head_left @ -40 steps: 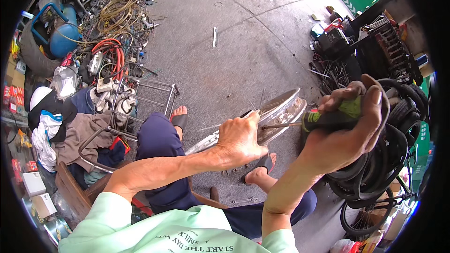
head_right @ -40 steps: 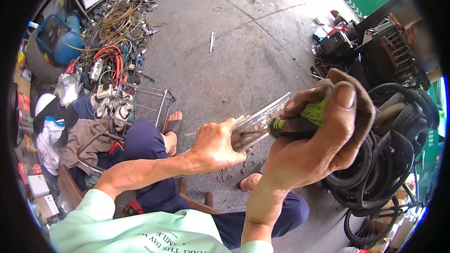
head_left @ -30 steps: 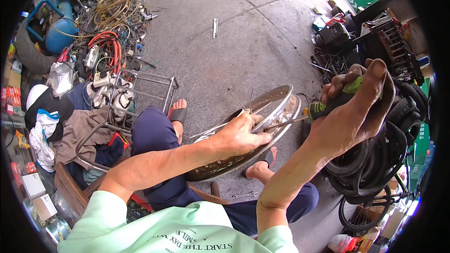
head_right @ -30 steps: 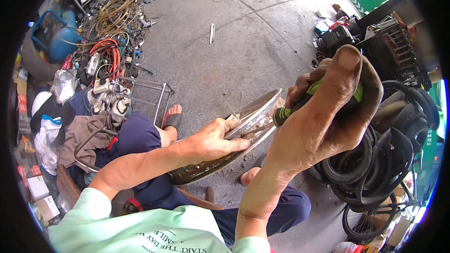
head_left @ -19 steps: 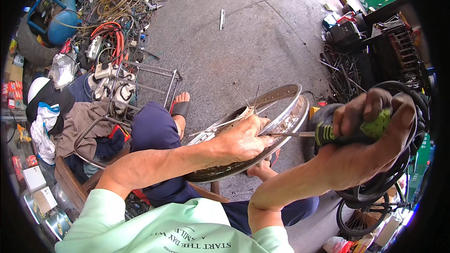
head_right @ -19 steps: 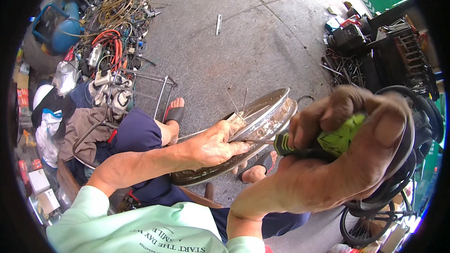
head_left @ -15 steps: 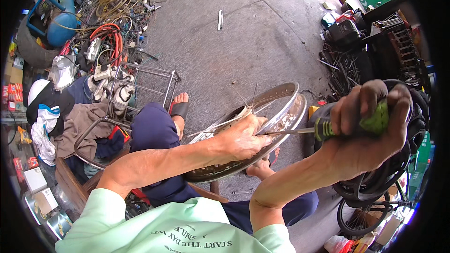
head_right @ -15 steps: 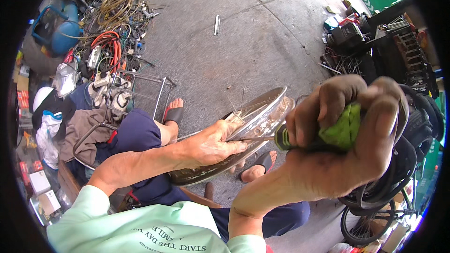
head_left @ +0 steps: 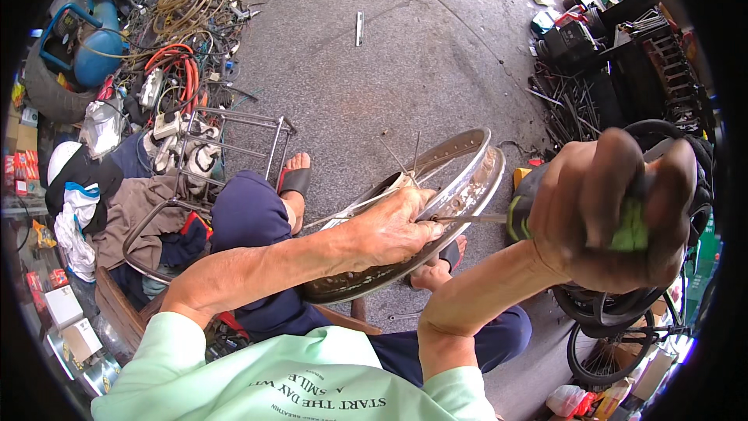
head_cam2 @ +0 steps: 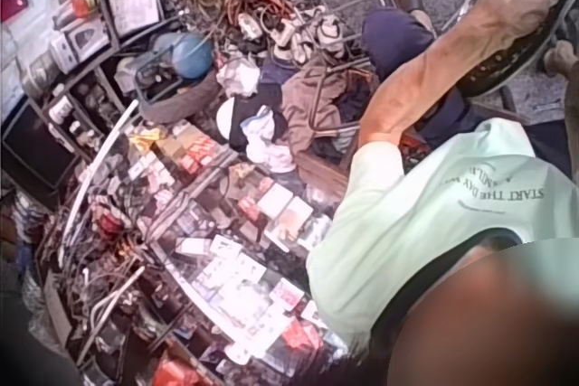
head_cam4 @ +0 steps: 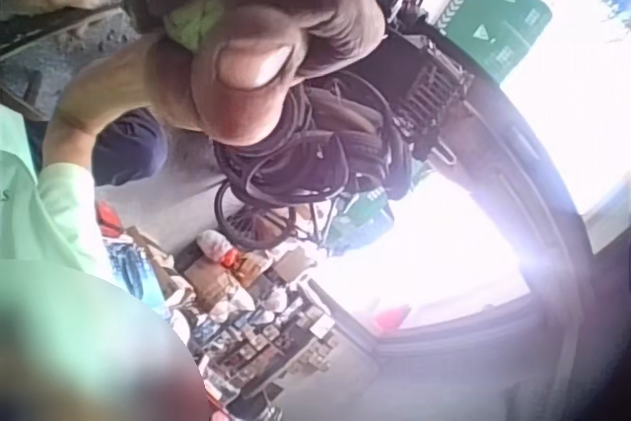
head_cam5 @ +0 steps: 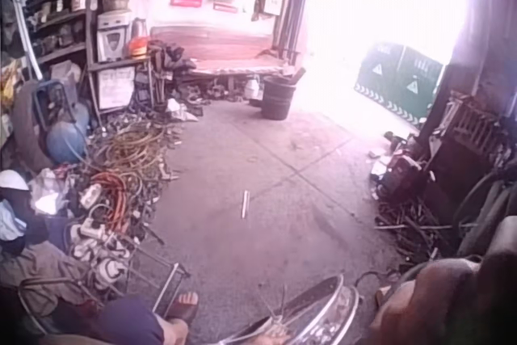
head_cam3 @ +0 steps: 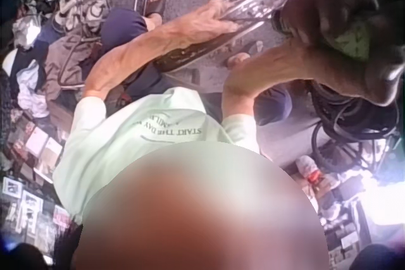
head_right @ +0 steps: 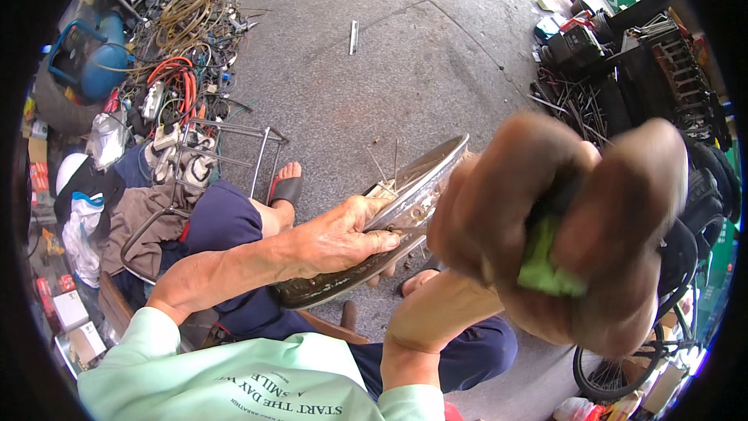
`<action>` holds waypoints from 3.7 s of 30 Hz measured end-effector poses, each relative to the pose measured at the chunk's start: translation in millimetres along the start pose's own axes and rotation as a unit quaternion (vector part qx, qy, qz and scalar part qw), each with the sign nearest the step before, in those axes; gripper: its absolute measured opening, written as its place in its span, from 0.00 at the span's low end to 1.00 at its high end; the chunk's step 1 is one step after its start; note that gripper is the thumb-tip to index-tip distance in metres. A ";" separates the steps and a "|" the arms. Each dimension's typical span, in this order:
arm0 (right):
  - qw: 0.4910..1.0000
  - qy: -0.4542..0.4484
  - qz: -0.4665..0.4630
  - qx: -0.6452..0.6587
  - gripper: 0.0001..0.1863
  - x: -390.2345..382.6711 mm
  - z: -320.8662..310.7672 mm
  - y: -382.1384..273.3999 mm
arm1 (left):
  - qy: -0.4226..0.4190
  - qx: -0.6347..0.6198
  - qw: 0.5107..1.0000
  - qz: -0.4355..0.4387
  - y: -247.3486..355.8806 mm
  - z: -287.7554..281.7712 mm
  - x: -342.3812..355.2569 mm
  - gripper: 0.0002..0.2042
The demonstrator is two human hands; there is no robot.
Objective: The person sits on the floor and uses a screwdriver to adjust the spokes of a bicycle wheel. They repeatedly rotate the wheel and tighten or loosen individual spokes to true the rim.
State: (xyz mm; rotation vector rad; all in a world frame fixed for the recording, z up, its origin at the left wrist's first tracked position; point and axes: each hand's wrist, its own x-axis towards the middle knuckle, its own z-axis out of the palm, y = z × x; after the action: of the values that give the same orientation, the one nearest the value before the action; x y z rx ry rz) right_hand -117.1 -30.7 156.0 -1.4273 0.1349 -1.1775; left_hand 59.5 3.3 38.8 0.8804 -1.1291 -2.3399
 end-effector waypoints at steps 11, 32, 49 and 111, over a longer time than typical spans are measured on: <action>0.974 0.136 -0.056 -0.174 0.15 7.0 39.2 12.0 | -0.003 -0.021 0.999 0.025 -9.8 -1.1 3.5 0.11; 0.981 -0.170 -0.040 0.085 0.14 13.9 -9.4 0.5 | -0.052 -0.083 0.995 -0.019 -13.4 -4.9 8.8 0.14; 0.826 0.472 -0.123 -0.283 0.14 -1.0 42.8 22.4 | -0.028 0.025 0.999 -0.037 -12.2 -11.3 -2.6 0.17; 0.999 0.041 -0.022 0.003 0.10 1.8 21.7 3.6 | 0.050 0.308 0.942 0.125 -33.5 -24.5 -5.1 0.30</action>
State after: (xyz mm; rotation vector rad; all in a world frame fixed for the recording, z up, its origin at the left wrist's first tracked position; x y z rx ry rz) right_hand -99.2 -18.2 159.2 -1.3842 0.1572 -1.2724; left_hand 77.4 12.8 2.2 0.9665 -1.8504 -1.7271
